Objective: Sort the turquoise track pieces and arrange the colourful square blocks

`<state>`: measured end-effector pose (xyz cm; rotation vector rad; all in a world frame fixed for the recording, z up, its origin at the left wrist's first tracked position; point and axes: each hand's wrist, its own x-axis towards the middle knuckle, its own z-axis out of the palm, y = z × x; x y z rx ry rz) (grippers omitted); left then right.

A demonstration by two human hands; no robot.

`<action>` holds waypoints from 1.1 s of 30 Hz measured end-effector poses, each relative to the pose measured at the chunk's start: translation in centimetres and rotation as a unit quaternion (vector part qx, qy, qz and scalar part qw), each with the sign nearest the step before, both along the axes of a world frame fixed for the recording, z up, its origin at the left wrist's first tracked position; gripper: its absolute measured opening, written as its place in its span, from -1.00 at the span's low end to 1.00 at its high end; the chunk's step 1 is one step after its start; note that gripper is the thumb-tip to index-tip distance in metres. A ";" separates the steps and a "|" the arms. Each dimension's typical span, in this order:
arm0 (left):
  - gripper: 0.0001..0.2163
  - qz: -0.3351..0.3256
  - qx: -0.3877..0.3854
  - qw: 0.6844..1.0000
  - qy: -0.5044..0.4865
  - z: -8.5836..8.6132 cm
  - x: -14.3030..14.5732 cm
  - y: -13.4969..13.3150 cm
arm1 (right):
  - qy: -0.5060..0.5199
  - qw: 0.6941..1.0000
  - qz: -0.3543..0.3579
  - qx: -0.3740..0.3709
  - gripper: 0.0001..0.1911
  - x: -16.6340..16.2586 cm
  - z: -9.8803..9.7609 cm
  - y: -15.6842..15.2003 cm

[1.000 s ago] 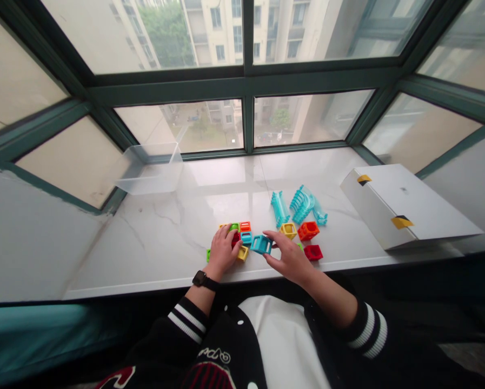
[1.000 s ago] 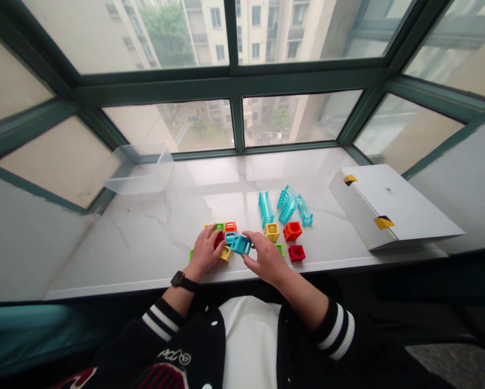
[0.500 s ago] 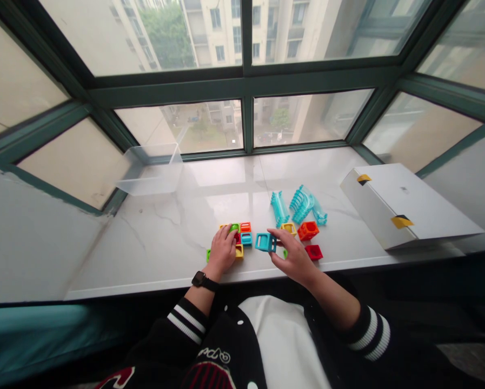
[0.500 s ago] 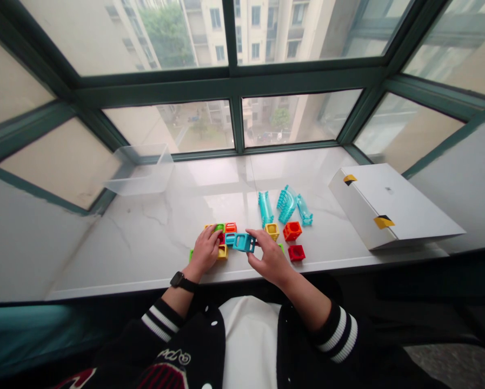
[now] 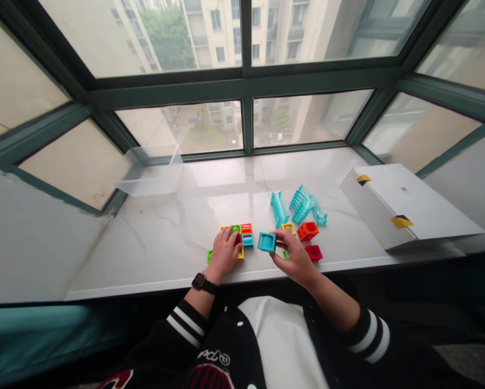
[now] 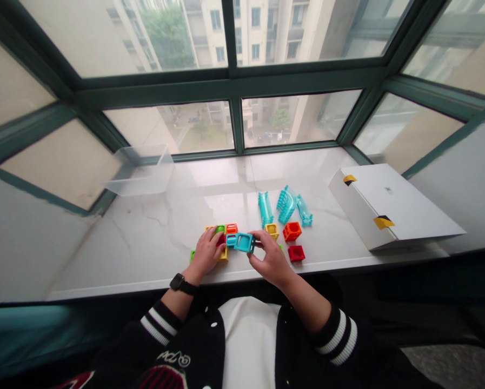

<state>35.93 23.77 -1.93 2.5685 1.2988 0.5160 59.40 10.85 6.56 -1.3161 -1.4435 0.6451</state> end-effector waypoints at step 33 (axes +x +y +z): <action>-0.49 -0.061 -0.474 0.735 -0.481 6.4 6.4 -7.0 | -0.139 0.987 0.004 0.075 -0.23 1.0 0.2 -1.4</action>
